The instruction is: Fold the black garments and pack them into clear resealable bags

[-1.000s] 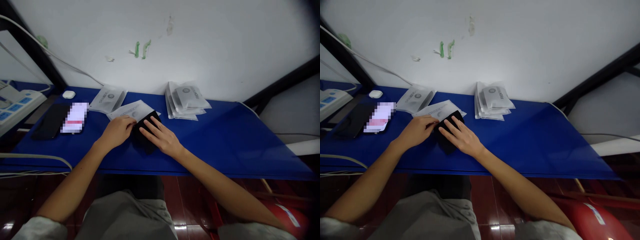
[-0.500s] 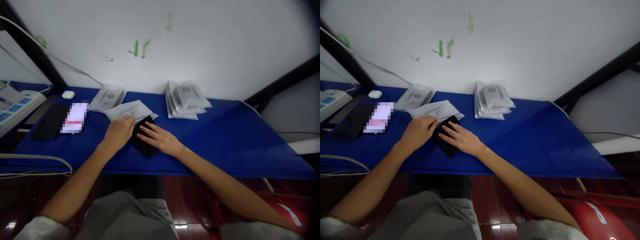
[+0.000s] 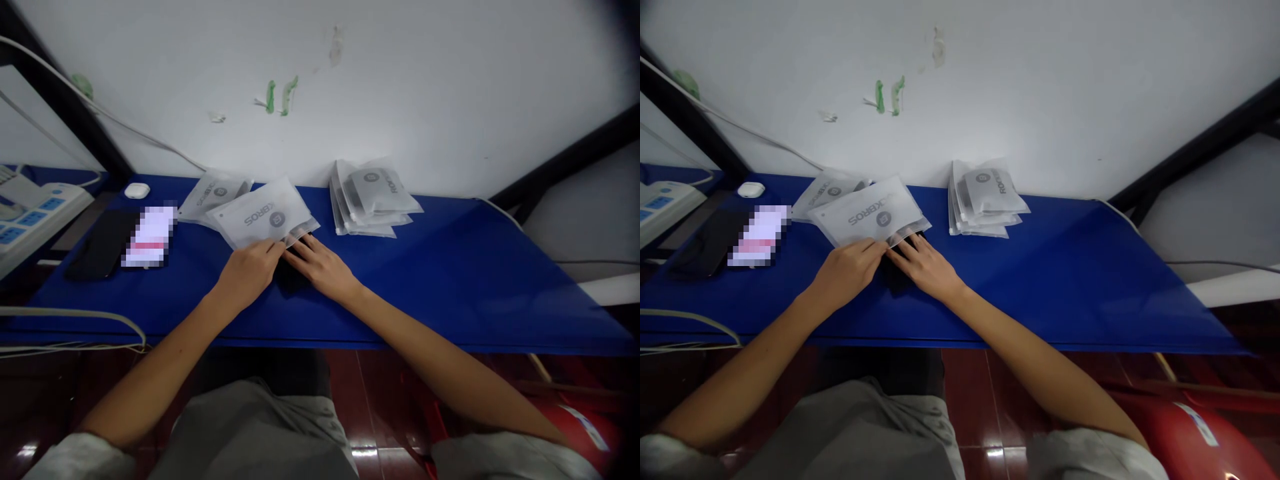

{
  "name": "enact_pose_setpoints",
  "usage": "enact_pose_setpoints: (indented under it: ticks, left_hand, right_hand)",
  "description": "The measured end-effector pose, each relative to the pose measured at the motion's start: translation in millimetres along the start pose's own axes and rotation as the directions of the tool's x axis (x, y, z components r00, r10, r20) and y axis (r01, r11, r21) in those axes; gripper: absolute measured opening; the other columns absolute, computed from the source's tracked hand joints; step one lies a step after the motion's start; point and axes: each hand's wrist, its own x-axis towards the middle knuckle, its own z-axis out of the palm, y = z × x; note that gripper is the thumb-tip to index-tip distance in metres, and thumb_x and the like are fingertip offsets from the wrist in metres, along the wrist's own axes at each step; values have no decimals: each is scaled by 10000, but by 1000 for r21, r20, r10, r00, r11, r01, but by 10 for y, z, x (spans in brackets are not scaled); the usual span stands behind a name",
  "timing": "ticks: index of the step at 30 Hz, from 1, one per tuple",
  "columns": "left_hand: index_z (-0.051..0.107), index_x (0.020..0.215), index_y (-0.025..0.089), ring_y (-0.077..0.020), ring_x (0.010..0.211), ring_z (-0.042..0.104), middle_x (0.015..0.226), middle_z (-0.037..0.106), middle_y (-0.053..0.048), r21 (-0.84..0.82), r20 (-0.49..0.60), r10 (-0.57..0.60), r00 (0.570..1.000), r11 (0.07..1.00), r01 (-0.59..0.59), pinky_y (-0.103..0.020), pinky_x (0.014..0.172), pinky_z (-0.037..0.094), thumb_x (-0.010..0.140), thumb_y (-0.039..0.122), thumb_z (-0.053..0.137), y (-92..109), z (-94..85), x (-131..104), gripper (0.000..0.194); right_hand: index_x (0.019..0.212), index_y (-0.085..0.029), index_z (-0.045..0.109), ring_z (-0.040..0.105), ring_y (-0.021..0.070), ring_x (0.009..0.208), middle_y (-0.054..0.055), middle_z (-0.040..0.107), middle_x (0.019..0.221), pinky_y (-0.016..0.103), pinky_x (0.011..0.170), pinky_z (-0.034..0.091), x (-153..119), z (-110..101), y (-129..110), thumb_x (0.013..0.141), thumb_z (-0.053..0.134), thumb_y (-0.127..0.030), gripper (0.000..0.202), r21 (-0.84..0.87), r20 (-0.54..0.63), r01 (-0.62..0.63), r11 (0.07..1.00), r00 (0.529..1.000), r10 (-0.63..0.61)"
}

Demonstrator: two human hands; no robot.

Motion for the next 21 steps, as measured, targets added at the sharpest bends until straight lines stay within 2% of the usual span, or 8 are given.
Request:
enact_pose_setpoints:
  ticks: [3,8,11,14,16,18,21]
  left_hand:
    - [608,1103,125,-197,837,656,914,674,-83,-16,18,-26,999,1000,26,-281,674,502,940,116,392,21,32,-29,271]
    - [612,1083,112,-209,864,644,956,655,-105,-9,19,-176,984,984,176,-291,697,507,927,118,413,21,59,-51,252]
    - [616,1048,113,-211,888,625,936,640,-103,-76,-38,-131,991,989,127,-323,763,516,927,110,379,5,53,-22,265]
    - [616,1030,135,-193,890,612,929,636,-85,-139,-79,-37,996,990,26,-335,804,525,927,98,350,2,29,15,287]
    - [616,1013,136,-183,877,610,929,637,-79,-162,-91,16,996,986,-31,-333,816,528,928,96,347,14,9,22,285]
    - [616,997,141,-180,878,611,930,638,-74,-175,-110,61,992,981,-80,-338,838,528,933,102,347,30,-7,3,280]
    - [610,1003,158,-180,888,616,922,641,-66,-182,-131,105,986,975,-128,-346,850,532,943,111,339,28,-4,-74,282]
  right_hand:
    - [1400,-212,433,306,290,1404,119,446,1452,509,1041,459,35,41,13,878,397,-4,563,53,4,-101,993,995,101]
    - [1462,-176,315,341,331,1380,155,338,1514,492,968,519,73,109,-3,698,434,87,817,129,71,-280,951,959,273]
    - [1429,-185,372,347,297,1382,138,386,1489,489,996,500,127,121,-42,724,424,71,751,150,36,-210,966,978,207]
    - [1270,-156,553,423,266,1334,128,542,1353,474,1042,464,211,134,-47,830,402,6,492,122,46,-24,992,999,18]
    - [1181,-127,616,504,263,1263,138,616,1255,462,1053,456,267,165,-10,888,383,-44,384,94,91,36,995,995,-44]
    - [1187,-106,616,533,267,1234,153,626,1245,463,1067,440,314,212,53,916,369,-69,368,72,117,28,997,993,-36]
    - [1273,-79,558,491,278,1282,171,582,1311,474,1122,367,348,268,148,922,384,-77,392,60,106,-42,997,994,35]
